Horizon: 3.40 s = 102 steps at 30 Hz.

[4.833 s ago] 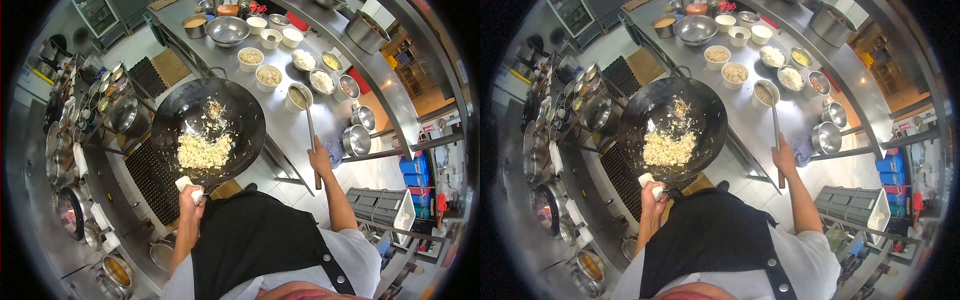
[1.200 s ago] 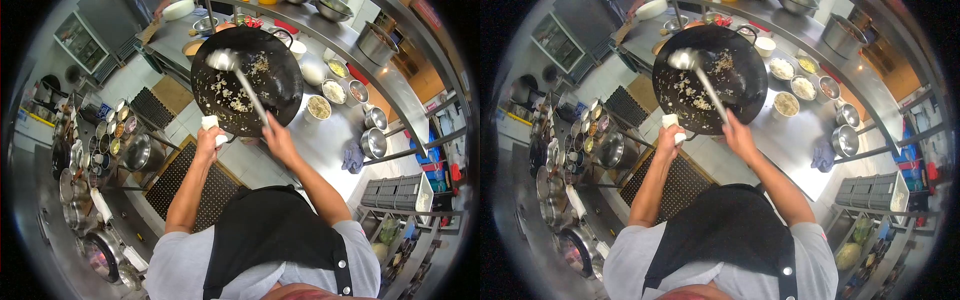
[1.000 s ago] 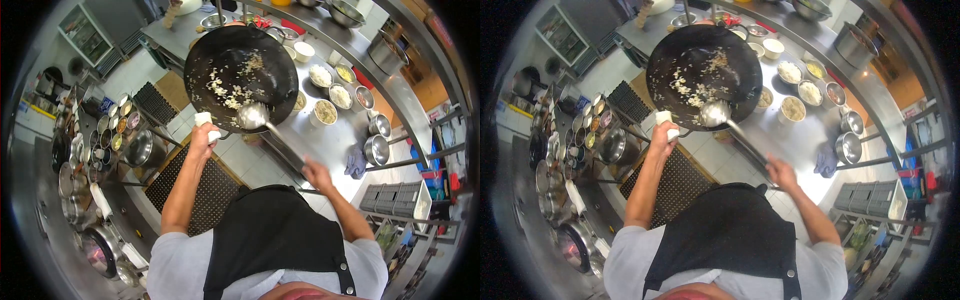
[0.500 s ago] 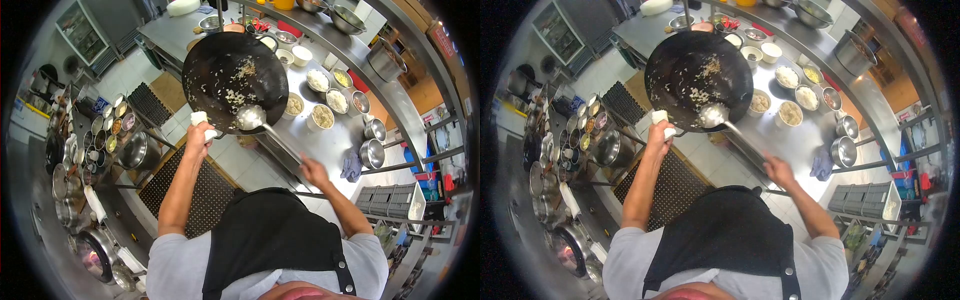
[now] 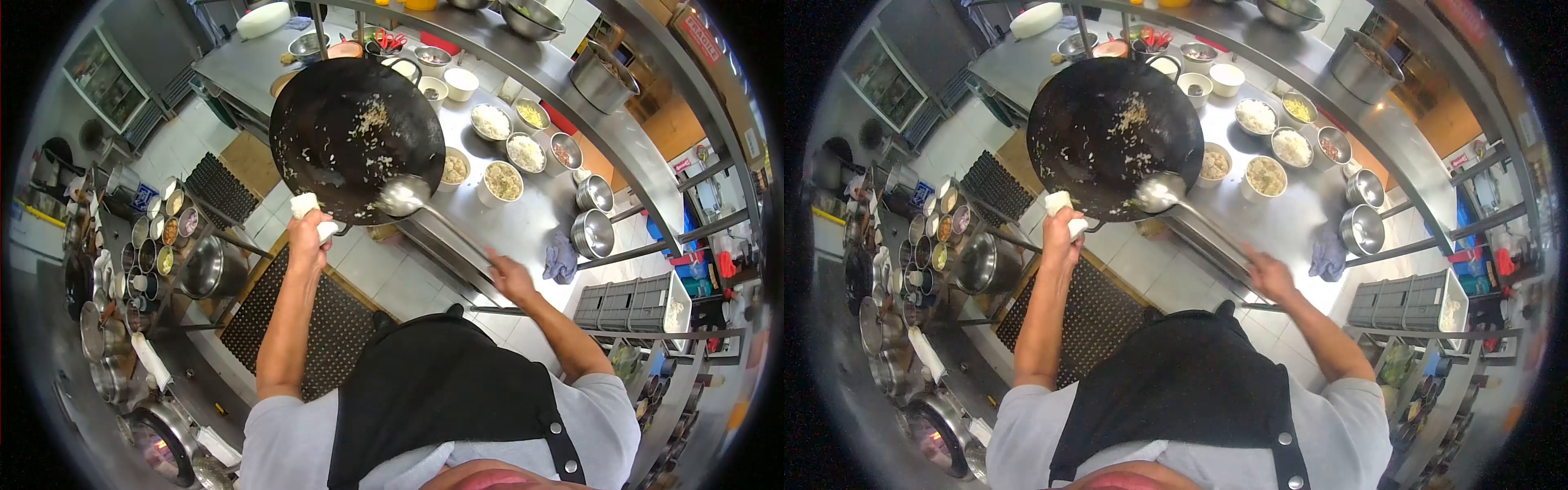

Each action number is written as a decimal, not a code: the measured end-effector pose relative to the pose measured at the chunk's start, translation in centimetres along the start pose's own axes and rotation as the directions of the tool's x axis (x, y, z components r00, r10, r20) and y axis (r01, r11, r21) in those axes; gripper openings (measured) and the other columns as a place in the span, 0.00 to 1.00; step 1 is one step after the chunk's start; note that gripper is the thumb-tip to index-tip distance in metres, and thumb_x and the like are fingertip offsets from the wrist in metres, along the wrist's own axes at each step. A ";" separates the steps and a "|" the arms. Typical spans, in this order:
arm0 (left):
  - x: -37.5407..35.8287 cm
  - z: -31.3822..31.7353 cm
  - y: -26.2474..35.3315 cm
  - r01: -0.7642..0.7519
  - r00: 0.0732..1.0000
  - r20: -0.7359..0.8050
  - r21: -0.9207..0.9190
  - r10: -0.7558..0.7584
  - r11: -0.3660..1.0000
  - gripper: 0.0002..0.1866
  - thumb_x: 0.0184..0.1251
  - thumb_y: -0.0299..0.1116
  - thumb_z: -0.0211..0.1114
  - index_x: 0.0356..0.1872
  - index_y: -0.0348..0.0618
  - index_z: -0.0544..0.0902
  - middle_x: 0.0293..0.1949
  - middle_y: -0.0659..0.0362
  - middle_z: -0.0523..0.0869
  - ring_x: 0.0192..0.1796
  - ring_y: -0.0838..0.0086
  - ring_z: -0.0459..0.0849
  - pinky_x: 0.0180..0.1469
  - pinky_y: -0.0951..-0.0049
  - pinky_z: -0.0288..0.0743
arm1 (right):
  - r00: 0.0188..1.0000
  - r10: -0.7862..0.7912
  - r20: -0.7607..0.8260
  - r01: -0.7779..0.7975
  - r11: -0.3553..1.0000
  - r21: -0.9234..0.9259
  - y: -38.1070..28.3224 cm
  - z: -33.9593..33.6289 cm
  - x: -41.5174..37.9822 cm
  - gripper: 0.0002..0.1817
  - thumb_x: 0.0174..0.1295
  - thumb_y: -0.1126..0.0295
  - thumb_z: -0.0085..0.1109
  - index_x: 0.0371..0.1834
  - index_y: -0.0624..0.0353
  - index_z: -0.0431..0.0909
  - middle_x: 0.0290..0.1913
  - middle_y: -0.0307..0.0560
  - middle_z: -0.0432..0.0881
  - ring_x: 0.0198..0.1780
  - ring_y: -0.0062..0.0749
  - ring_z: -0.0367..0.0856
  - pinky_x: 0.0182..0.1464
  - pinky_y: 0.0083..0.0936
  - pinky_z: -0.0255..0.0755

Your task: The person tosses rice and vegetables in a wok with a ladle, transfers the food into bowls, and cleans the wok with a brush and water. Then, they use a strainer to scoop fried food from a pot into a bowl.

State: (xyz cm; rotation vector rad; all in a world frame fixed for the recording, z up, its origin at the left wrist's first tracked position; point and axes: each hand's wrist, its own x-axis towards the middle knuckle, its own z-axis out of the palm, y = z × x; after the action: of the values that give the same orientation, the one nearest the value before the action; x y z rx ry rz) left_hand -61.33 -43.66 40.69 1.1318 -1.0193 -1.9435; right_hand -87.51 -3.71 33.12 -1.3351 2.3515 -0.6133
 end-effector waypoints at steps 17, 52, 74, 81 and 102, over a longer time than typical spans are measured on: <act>-7.3 10.2 -5.7 -0.092 0.986 -0.143 -0.050 0.084 0.995 0.07 0.55 0.25 0.65 0.33 0.46 0.77 0.24 0.62 0.79 0.19 0.75 0.77 0.13 0.75 0.61 | 0.995 -0.088 -0.049 0.077 0.978 -0.192 8.5 -12.0 -0.1 0.31 0.68 0.65 0.61 0.76 0.42 0.71 0.37 0.59 0.85 0.38 0.58 0.84 0.43 0.51 0.78; -27.5 -3.3 -15.3 0.175 0.815 -0.426 -0.467 -0.394 0.867 0.04 0.62 0.32 0.60 0.34 0.48 0.75 0.22 0.58 0.79 0.15 0.74 0.71 0.14 0.76 0.62 | 0.921 -0.103 0.375 -0.053 0.922 0.384 -1.7 1.6 -3.3 0.33 0.75 0.39 0.53 0.36 0.64 0.81 0.24 0.52 0.78 0.26 0.40 0.76 0.33 0.42 0.70; -48.5 -49.0 -2.0 -0.622 0.490 -0.838 -0.530 -0.241 0.577 0.07 0.63 0.31 0.64 0.31 0.49 0.74 0.23 0.61 0.76 0.17 0.74 0.71 0.16 0.72 0.59 | 0.620 -0.476 0.624 0.133 0.848 0.514 -58.8 32.7 5.8 0.14 0.70 0.62 0.66 0.33 0.58 0.75 0.20 0.35 0.72 0.17 0.21 0.68 0.19 0.24 0.63; -49.4 -62.2 4.2 -0.776 0.386 -0.886 -0.462 -0.256 0.428 0.08 0.67 0.35 0.63 0.29 0.48 0.75 0.19 0.61 0.74 0.13 0.73 0.67 0.15 0.73 0.56 | 0.314 -0.727 0.610 0.374 0.686 0.625 -85.3 36.4 6.9 0.20 0.70 0.67 0.62 0.60 0.67 0.75 0.24 0.36 0.75 0.19 0.21 0.71 0.22 0.24 0.66; -37.4 -90.3 10.6 -0.908 -0.140 -0.815 -0.120 -0.562 0.400 0.09 0.61 0.36 0.68 0.33 0.47 0.76 0.22 0.61 0.76 0.19 0.72 0.72 0.18 0.72 0.61 | -0.303 -0.314 0.900 0.332 0.850 0.408 -147.0 94.9 -3.3 0.14 0.74 0.60 0.57 0.47 0.61 0.77 0.31 0.42 0.80 0.24 0.29 0.77 0.29 0.28 0.73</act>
State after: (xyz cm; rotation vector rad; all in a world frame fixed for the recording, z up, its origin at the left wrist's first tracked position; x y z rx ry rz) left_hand 36.81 -44.31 35.26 1.0134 0.7817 -0.2669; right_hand 66.98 -85.99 32.69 -1.5127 0.5047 0.4172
